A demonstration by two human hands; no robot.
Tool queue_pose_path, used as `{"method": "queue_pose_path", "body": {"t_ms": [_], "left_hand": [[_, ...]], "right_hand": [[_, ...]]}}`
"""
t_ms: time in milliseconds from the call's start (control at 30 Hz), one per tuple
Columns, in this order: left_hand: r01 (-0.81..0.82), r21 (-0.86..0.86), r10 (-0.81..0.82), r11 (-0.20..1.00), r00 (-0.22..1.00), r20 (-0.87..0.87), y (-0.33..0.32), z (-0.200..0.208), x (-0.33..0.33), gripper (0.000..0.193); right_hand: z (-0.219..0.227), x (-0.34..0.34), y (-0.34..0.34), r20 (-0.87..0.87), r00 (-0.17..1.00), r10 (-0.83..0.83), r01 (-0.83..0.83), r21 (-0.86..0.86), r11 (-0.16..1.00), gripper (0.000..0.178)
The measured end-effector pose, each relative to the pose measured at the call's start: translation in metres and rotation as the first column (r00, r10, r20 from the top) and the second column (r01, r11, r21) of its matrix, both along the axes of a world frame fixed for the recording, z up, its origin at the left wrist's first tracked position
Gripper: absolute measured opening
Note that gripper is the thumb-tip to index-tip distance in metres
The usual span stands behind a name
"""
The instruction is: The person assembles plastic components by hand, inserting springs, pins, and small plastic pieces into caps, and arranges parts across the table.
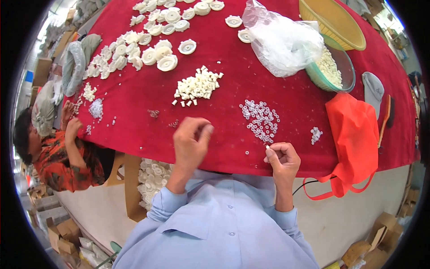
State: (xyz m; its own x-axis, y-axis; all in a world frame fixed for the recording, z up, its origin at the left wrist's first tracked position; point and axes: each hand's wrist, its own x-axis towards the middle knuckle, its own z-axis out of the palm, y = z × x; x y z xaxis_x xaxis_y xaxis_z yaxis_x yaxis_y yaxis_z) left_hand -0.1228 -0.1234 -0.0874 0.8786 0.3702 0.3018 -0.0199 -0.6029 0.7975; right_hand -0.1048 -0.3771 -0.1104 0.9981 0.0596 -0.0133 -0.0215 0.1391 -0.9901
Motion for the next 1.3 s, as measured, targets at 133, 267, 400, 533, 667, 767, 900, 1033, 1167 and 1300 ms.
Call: {"method": "queue_pose_path", "body": {"t_ms": [133,267,400,533,667,767,900,1033,1167,1300], "left_hand": [[-0.266,0.229,0.271,0.936,0.963,0.010,0.065,-0.001,0.022,0.019],[-0.291,0.381,0.339,0.878,0.939,-0.062,0.103,-0.008,0.026,0.023],[-0.280,0.272,0.323,0.921,0.937,-0.131,0.110,0.002,0.038,0.032],[-0.227,0.313,0.232,0.922,0.973,0.023,0.138,0.005,0.077,0.035],[-0.333,0.292,0.383,0.897,0.914,-0.134,0.177,-0.022,0.126,0.041],[-0.414,0.313,0.476,0.855,0.866,-0.152,0.196,-0.031,0.137,0.038],[-0.408,0.042,0.407,0.912,0.888,-0.214,0.190,-0.022,0.137,0.030],[-0.326,0.023,0.326,0.945,0.934,-0.148,0.173,0.010,0.116,0.025],[-0.177,0.007,0.177,0.984,0.982,-0.064,0.137,0.045,0.075,0.018],[0.082,0.070,-0.089,0.994,0.990,0.107,0.100,0.049,0.024,0.009]], "right_hand": [[-0.001,0.000,0.006,-0.009,0.998,0.061,-0.061,0.016,0.998,0.011],[0.004,0.002,0.011,-0.004,0.995,0.102,-0.102,0.009,0.995,0.011],[0.000,0.004,0.011,0.011,0.994,0.106,-0.106,-0.001,0.994,0.011],[0.000,0.006,0.013,-0.004,0.994,0.109,-0.109,0.001,0.994,0.010],[0.004,0.006,0.022,-0.014,0.992,0.126,-0.125,0.030,0.992,0.010],[0.008,0.005,0.026,0.012,0.986,0.164,-0.164,0.028,0.986,0.010],[0.006,0.003,0.026,0.008,0.985,0.170,-0.170,0.030,0.985,0.010],[0.010,0.004,0.026,0.018,0.984,0.175,-0.175,0.026,0.984,0.010],[0.008,0.006,0.027,0.038,0.981,0.191,-0.193,0.035,0.981,0.010],[0.008,0.004,0.033,0.031,0.978,0.206,-0.208,0.060,0.976,0.010]]}}
